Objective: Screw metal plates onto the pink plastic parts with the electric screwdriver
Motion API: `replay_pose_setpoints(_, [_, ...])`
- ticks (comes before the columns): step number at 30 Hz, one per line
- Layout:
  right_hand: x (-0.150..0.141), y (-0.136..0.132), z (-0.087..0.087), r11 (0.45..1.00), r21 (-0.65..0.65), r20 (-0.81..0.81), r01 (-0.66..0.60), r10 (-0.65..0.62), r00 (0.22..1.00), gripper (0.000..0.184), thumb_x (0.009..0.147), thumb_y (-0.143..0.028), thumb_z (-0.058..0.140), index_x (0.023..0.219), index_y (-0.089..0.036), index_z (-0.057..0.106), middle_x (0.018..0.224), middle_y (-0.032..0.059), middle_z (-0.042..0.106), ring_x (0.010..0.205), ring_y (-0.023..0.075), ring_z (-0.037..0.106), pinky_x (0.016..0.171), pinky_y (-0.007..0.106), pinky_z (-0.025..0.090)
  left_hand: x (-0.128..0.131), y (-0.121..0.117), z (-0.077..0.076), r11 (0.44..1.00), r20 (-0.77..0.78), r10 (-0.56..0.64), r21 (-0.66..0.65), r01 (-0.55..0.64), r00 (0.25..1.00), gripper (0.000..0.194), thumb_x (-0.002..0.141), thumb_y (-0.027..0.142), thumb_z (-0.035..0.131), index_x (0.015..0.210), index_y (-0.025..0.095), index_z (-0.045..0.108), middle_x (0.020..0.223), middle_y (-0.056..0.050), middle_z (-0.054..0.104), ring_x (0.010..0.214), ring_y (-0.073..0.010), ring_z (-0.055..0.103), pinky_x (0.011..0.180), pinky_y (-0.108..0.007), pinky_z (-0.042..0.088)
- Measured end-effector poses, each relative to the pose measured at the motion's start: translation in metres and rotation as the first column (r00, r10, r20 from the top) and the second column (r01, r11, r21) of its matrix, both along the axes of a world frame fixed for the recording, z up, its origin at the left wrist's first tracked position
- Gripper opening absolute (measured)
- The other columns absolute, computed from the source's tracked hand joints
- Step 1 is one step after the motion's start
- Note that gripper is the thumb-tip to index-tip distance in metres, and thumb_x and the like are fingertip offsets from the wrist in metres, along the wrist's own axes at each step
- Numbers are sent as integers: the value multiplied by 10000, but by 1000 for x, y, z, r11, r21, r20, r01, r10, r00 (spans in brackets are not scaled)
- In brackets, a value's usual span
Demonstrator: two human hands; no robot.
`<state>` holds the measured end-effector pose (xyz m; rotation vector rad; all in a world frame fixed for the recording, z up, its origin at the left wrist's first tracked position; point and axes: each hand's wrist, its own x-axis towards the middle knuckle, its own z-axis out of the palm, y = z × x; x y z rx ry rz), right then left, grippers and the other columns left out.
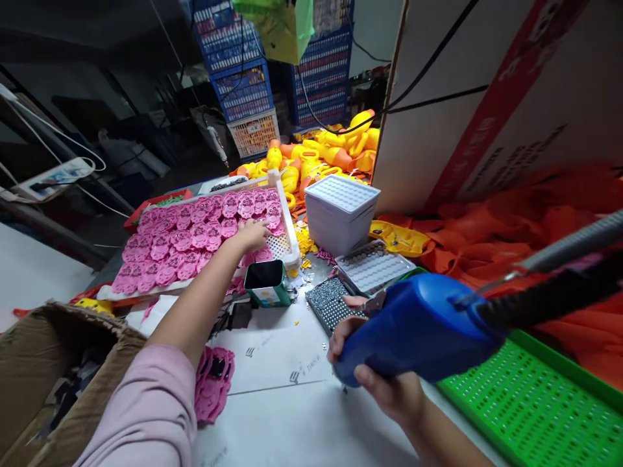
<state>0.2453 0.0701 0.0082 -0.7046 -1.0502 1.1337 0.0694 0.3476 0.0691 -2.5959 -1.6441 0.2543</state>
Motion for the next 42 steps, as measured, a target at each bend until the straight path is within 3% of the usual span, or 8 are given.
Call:
replay_pose_setpoints(6, [2, 0, -6, 997, 65, 23, -29, 28, 999, 559, 781, -463, 665, 1269, -314, 437, 794, 20, 632, 636, 185, 626, 568, 332, 532, 5, 13, -18, 999, -121, -37, -38, 33, 992, 348, 958, 362, 599, 1255, 182, 576, 1310, -103, 570, 1130, -244, 594, 953, -472, 524])
replay_pose_setpoints(10, [6, 1, -11, 999, 43, -13, 2, -1, 1000, 581, 782, -463, 671, 1294, -361, 417, 802, 9, 631, 646, 183, 620, 576, 333, 523, 0, 9, -23, 999, -121, -42, -21, 39, 992, 365, 954, 363, 603, 1269, 181, 568, 1332, -106, 556, 1159, -256, 580, 973, -491, 510])
replay_pose_setpoints(15, [8, 2, -15, 1000, 1, -15, 14, -14, 1000, 340, 750, -500, 680, 970, -249, 612, 762, 48, 627, 642, 199, 614, 590, 366, 522, -5, -2, -18, 999, -61, -29, 33, 31, 998, 440, 947, 373, 610, 1340, 193, 522, 1432, -113, 482, 1272, -299, 506, 1051, -561, 437])
replay_pose_setpoints(21, [4, 3, -1, 999, -5, -55, 36, -37, 998, 462, 699, -500, 733, 1058, -247, 587, 694, 28, 637, 564, 189, 607, 520, 342, 504, -22, -28, -3, 996, 37, 14, 86, -17, 999, 468, 989, 304, 436, 1413, 104, 431, 1616, -184, 218, 1464, -324, 285, 1170, -438, 310])
replay_pose_setpoints(25, [4, 1, 9, 998, -26, -64, 59, -61, 996, 416, 670, -510, 757, 920, -209, 615, 649, 28, 630, 529, 178, 597, 510, 340, 488, -41, -77, 13, 981, 100, 46, 182, -64, 994, 504, 975, 325, 385, 1421, 91, 394, 1633, -193, 153, 1463, -352, 272, 1157, -502, 290])
replay_pose_setpoints(31, [7, -2, 16, 994, -57, -130, 88, -95, 987, 615, 633, -512, 793, 1131, -219, 581, 642, -8, 636, 541, 181, 610, 555, 364, 504, -80, -201, 13, 903, 205, 34, 413, -118, 978, 523, 961, 385, 372, 1363, 60, 447, 1589, -259, 236, 1382, -421, 363, 1060, -584, 353])
replay_pose_setpoints(37, [6, -1, 16, 994, -66, -158, 84, -94, 983, 582, 578, -495, 835, 1035, -205, 622, 602, -20, 646, 496, 168, 607, 525, 339, 502, -89, -311, -48, 903, 74, -10, 428, -23, 997, 449, 980, 334, 377, 1297, 57, 531, 1490, -289, 410, 1298, -400, 459, 1024, -559, 378])
replay_pose_setpoints(42, [4, 0, 16, 994, -66, -160, 88, -98, 982, 420, 533, -487, 863, 719, -191, 630, 574, -1, 646, 477, 164, 620, 485, 314, 502, -73, -355, -96, 939, 29, -62, 340, 49, 998, 433, 958, 290, 443, 1302, 54, 560, 1471, -221, 472, 1296, -360, 464, 1031, -493, 385])
